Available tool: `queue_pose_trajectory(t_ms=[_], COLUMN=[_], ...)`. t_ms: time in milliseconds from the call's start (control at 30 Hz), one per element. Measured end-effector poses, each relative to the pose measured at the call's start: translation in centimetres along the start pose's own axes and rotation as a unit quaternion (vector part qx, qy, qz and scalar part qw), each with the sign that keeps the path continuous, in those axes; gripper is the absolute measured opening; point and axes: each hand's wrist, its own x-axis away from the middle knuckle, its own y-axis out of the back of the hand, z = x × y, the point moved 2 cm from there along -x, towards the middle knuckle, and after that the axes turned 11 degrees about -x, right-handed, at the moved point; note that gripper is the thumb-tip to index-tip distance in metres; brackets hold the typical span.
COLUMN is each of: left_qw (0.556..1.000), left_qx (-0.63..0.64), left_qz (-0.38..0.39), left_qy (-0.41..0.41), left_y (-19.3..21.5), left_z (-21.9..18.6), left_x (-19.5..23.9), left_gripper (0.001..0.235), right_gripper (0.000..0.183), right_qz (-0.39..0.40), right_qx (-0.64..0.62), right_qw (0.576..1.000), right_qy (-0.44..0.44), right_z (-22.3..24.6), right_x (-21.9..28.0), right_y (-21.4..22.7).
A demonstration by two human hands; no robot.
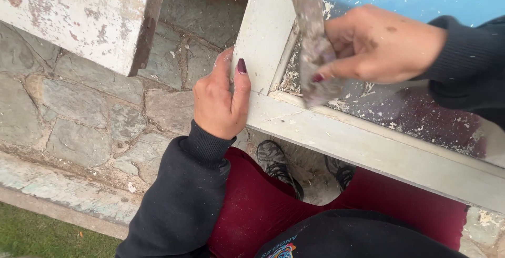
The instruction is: Scraping old white paint from a wooden window frame using a putty knife.
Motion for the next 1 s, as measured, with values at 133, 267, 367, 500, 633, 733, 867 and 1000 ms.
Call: queue_pose_trajectory(t_ms=[133,267,367,500,633,733,867,1000], left_qw=[1.000,1.000,1.000,1.000,0.999,0.999,1.000,1.000], left_qx=[0.001,0.002,0.003,-0.006,-0.015,-0.016,-0.016,-0.010], left_qz=[0.001,-0.004,-0.005,-0.016,-0.022,-0.014,-0.007,0.004], left_qy=[-0.004,-0.010,-0.015,-0.015,-0.033,-0.035,-0.016,0.003], left_y=[-0.1,0.1,-0.3,-0.2,-0.3,-0.4,-0.2,-0.3], left_z=[0.1,-0.1,-0.2,-0.3,-0.4,-0.4,-0.9,-1.3], left_x=[-0.1,-0.4,-0.4,-0.2,-0.2,-0.4,-0.4,-0.4], left_gripper=[0.034,0.032,0.032,0.030,0.030,0.029,0.030,0.036], right_gripper=[0.013,0.023,0.022,0.032,0.012,0.023,0.019,0.009], right_qz=[0.018,0.020,0.002,-0.085,-0.047,-0.072,-0.173,-0.184], right_qx=[0.076,0.036,0.009,0.015,0.043,0.000,-0.083,-0.129], right_qw=[0.985,0.962,0.982,0.996,0.992,0.967,0.975,0.966], right_qy=[-0.153,-0.269,-0.187,0.036,-0.111,-0.244,-0.114,0.131], right_z=[-3.7,-5.7,-5.2,-3.4,-6.5,-9.0,-9.3,-4.7], right_x=[4.3,6.9,5.4,3.1,8.2,12.4,12.8,8.0], right_y=[0.3,0.5,-0.1,-0.6,-0.5,-0.8,-1.8,-2.5])
